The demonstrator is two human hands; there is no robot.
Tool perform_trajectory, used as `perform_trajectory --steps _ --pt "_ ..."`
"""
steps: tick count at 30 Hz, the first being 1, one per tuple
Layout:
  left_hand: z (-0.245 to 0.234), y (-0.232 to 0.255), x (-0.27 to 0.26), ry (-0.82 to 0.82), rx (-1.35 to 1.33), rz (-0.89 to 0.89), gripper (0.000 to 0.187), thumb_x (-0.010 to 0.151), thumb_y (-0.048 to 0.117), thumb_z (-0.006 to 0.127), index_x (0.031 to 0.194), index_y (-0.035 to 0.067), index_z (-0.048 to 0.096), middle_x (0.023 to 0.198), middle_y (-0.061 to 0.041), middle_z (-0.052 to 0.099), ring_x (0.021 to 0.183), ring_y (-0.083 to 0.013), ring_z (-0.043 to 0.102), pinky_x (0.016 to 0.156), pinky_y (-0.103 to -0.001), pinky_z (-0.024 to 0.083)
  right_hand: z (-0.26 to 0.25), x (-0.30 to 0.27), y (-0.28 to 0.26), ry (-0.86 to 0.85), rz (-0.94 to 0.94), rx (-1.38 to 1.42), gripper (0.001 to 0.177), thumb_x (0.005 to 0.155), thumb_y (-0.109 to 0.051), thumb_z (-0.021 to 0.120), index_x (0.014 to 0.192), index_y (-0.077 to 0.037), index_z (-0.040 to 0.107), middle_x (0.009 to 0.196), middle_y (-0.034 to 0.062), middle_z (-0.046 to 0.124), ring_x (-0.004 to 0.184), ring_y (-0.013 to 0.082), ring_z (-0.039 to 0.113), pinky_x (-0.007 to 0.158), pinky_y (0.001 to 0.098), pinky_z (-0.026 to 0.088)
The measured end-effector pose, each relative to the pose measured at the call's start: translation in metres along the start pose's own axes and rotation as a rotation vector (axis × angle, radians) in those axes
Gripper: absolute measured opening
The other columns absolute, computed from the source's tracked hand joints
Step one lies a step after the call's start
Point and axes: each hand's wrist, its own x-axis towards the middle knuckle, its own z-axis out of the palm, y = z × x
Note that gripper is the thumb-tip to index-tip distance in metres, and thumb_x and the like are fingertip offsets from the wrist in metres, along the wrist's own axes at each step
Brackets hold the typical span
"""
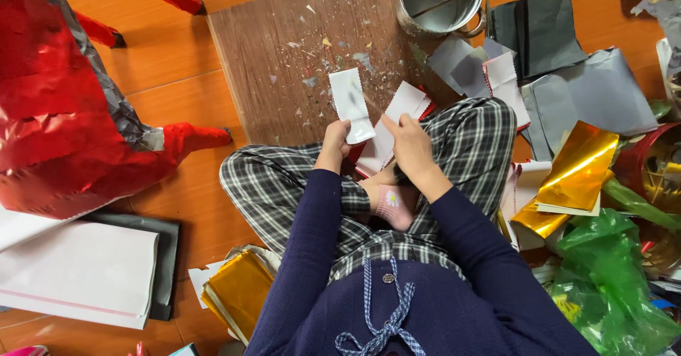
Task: Decorating a paper-mache structure by cutting and applying paper strips
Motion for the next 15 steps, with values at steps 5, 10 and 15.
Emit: perform_trajectory --steps 5,10,15 --pt "-0.014 -0.013 0.028 0.01 0.023 0.036 0.056 0.092 0.014 0.063 0.14 -0.005 0.041 0.134 -0.031 0.048 0.125 -0.0438 0.049 0.092 -0.065 0.046 0.001 0.042 0.025 0.13 0.058 0.149 0.046 0.089 -0.004 0.054 0.13 -0.023 0.059 0.088 0.0098 0.053 0.085 0.0328 0.062 0.07 0.042 0.056" --pt "-0.003 -0.003 0.002 -0.038 0.136 0.115 0.053 0.087 0.014 0.066 0.134 -0.004 0.051 0.129 -0.03 0.053 0.122 -0.0393 0.053 0.093 -0.06 0.047 -0.039 0.119 0.064 0.29 0.463 1.055 0.041 0.1 -0.005 0.045 0.14 -0.003 0.045 0.075 0.0167 0.064 0.047 0.0225 0.065 0.029 0.0245 0.049" --pt "-0.03 0.009 0.003 -0.119 -0.142 -0.156 0.051 0.083 0.026 0.075 0.125 0.004 0.056 0.127 -0.025 0.05 0.108 -0.0373 0.058 0.081 -0.052 0.054 -0.005 0.158 0.138 0.278 0.91 2.024 0.028 0.091 -0.039 0.061 0.106 -0.016 0.068 0.084 0.0042 0.072 0.064 0.0128 0.069 0.045 0.0207 0.053"
